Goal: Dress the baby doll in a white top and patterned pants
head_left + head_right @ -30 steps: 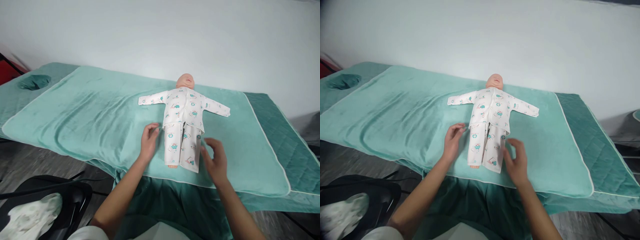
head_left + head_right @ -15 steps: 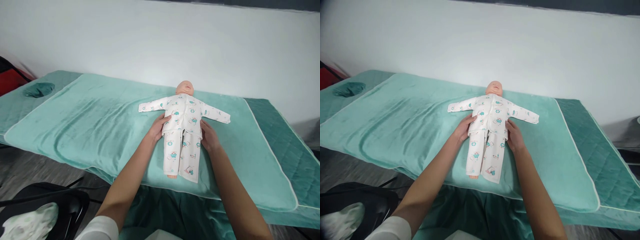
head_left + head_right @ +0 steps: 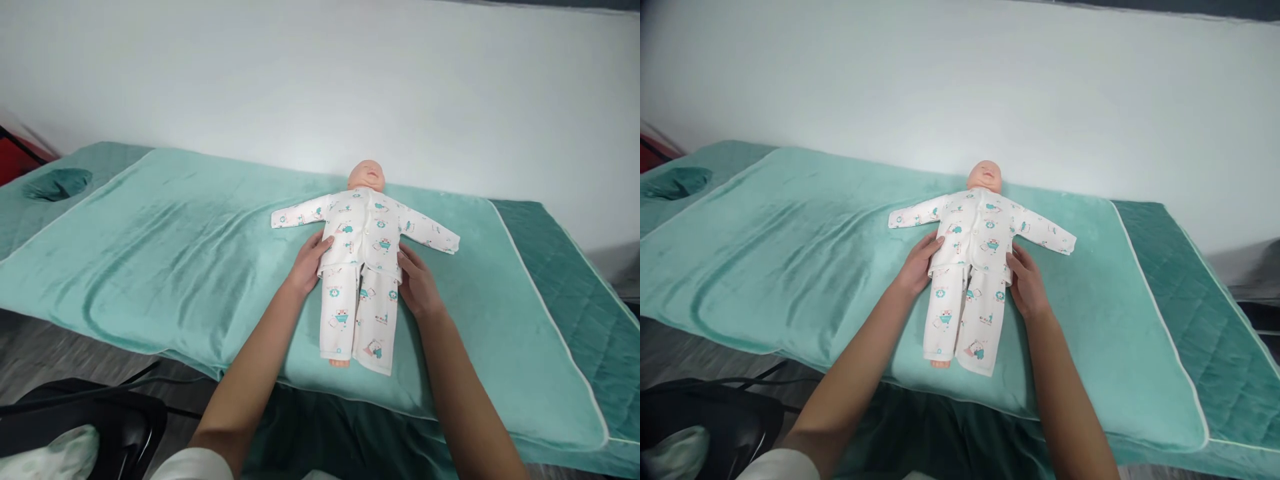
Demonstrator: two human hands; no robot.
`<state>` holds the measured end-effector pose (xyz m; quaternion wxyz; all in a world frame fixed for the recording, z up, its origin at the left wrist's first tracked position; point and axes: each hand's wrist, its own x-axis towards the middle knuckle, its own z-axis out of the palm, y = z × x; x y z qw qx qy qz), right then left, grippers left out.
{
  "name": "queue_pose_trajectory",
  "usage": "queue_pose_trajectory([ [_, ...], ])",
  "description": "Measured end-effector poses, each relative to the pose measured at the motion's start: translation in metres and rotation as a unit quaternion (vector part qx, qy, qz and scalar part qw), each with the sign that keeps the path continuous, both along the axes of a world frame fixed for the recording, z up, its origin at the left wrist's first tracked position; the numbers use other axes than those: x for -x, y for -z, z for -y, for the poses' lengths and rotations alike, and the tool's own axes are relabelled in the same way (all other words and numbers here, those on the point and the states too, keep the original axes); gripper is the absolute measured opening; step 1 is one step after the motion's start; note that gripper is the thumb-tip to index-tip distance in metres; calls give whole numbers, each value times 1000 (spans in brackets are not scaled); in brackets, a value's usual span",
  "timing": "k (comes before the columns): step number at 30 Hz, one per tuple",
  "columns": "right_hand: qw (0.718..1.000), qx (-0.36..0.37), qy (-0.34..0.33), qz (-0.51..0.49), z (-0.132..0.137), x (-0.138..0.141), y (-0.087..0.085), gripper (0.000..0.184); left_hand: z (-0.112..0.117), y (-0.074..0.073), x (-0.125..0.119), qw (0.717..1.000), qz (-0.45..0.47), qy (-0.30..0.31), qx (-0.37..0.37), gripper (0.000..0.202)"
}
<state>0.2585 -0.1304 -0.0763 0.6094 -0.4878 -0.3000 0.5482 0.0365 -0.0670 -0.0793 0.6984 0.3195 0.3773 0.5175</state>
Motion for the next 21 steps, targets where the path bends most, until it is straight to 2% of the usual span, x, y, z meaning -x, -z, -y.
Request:
queue_pose_trajectory([
  [5,999,3,36,-9,25,-1,4,49,22,4,1,992,-97,-56,-67,43],
  [8,999,-7,50,1,42,1,10,50,34,10,3,968,-183,-105,-135,39],
  [10,997,-32,65,35,51,5,13,49,42,12,3,935,-245,-144,-214,34],
  [12,989,-69,81,97,57,10,16,47,49,11,3,882,-307,-160,-320,29],
  [14,975,-104,90,172,61,15,18,45,56,9,2,826,-351,-143,-416,26],
  [16,960,-121,96,234,62,18,20,40,62,6,1,787,-373,-121,-476,22],
  [18,948,-119,109,274,63,19,22,35,67,6,0,769,-385,-114,-496,16],
  [21,935,-84,134,318,66,18,26,28,73,7,2,779,-396,-127,-469,15],
])
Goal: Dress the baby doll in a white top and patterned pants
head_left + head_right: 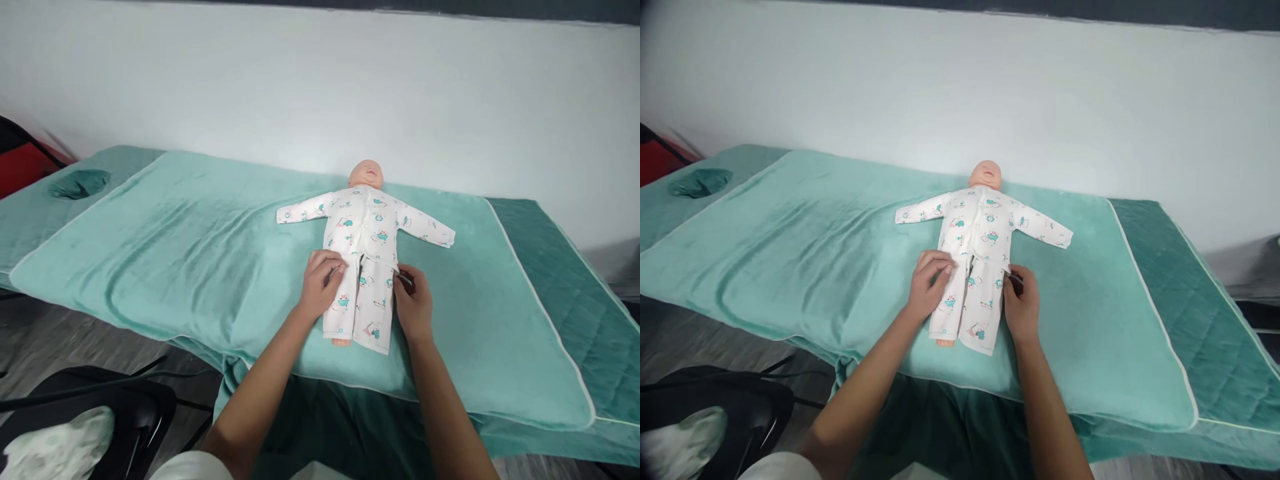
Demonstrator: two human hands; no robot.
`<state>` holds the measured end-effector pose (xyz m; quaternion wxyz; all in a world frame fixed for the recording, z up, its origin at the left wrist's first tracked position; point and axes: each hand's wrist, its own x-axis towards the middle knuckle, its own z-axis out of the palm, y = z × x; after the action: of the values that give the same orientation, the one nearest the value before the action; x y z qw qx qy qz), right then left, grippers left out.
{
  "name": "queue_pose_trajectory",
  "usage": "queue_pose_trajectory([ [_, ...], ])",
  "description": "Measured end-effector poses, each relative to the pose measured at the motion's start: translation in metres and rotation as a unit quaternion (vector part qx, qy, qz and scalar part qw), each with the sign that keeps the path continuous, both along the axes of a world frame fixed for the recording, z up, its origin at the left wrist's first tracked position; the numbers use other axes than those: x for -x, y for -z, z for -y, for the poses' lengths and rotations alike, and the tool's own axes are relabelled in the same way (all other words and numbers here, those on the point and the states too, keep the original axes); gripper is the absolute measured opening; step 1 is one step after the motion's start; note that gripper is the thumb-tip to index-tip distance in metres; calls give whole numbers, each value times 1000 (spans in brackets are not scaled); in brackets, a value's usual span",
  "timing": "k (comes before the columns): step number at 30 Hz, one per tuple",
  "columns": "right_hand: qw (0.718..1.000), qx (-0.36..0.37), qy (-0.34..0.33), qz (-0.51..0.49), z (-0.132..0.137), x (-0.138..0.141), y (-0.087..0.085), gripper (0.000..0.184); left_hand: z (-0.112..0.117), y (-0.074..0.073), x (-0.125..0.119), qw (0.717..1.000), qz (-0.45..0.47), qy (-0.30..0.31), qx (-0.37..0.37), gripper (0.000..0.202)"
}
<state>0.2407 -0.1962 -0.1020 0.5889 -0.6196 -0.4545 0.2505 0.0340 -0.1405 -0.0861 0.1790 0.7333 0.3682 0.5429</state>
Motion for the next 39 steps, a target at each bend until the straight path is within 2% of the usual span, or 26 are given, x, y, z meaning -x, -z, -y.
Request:
queue_pose_trajectory([
  [5,989,14,26,145,12,0,0,19,9,-1,5,990,76,-34,115,20],
  [8,985,0,26,173,22,2,0,17,13,-2,7,979,121,-56,153,18],
  [15,982,-3,17,187,41,6,2,19,14,5,8,962,102,-71,244,18],
  [19,978,4,14,210,50,5,6,21,17,7,12,967,60,-86,233,21],
  [21,970,8,11,244,56,1,8,24,22,10,26,972,33,-93,212,21],
  [23,955,13,3,296,64,-7,11,29,30,16,55,975,3,-126,185,20],
  [26,926,18,0,378,79,-21,16,38,54,32,127,959,-29,-248,135,19],
  [30,892,-2,-1,452,104,-31,23,45,114,56,256,877,-95,-455,122,24],
  [33,880,-13,-2,474,123,-30,28,51,172,64,341,779,-167,-576,182,29],
  [36,881,-13,-3,472,139,-26,32,58,226,65,393,661,-219,-648,309,47],
  [39,884,-16,1,466,148,-23,36,61,263,67,416,580,-229,-647,437,67],
])
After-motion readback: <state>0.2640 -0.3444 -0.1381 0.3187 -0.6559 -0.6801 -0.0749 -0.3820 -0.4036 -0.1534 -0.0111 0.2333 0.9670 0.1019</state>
